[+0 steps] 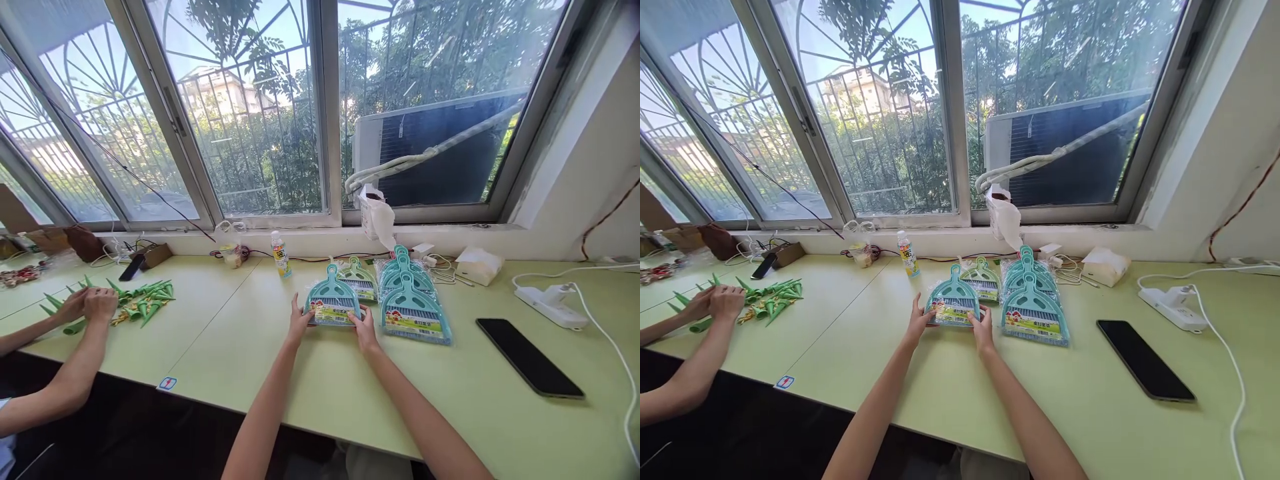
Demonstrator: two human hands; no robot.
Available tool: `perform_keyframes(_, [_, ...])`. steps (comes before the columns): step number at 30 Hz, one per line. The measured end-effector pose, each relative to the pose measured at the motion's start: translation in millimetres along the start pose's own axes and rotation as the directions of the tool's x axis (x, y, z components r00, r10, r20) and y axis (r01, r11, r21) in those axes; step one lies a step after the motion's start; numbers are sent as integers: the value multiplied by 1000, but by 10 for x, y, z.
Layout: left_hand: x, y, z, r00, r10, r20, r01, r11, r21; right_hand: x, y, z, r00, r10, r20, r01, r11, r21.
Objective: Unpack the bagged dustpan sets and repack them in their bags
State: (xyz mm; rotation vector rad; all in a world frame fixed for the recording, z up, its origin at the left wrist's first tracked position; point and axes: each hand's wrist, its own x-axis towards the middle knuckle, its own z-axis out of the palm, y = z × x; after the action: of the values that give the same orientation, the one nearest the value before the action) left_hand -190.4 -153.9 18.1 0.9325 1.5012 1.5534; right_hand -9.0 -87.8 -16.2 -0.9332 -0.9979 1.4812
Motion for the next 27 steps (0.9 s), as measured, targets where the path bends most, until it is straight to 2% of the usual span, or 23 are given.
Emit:
perform_keyframes(3, [43,-8,-96,989,-115,93,111,993,46,-15,-40,-16,998,-24,52,26,999,-26])
perform_keyframes(6, [62,-9,-161,975,-90,202,73,993,88,-14,-102,-25,991,-41,129,44,999,-20])
perform_keyframes(9, [67,-14,-143,984,-58,171,41,994,99,-7,-121,-10,989,-26,144,32,999,-41])
perform_keyframes(12, [89,-33,-72,995,-17,98,5,994,113,-28,-104,16,996,1,89,8,994,-107])
perform_keyframes(14, [125,-42,-16,998,23,52,-28,995,99,-68,-117,29,996,-84,11,84,981,-173])
perform_keyframes(15, [149,-44,14,999,39,26,-41,995,88,-96,-140,33,983,-182,-34,171,961,-219])
perform_keyframes(16, [178,-44,48,999,47,5,-47,996,80,-128,-174,35,949,-308,-65,279,919,-278])
perform_keyframes(17, [210,-43,88,999,44,-5,-43,996,77,-163,-215,37,894,-442,-73,394,854,-340])
perform_keyframes(19, [287,-46,191,1000,20,16,-22,995,100,-237,-304,46,762,-648,-4,584,690,-428])
perform_keyframes(20, [331,-51,256,999,10,31,-15,990,140,-272,-343,53,706,-707,49,649,616,-446])
perform_keyframes(22, [430,-71,411,999,12,31,-20,966,257,-331,-396,74,632,-761,143,725,516,-457])
perform_keyframes(27, [712,-101,809,995,93,-45,-63,891,450,-380,-404,109,542,-747,384,817,361,-450])
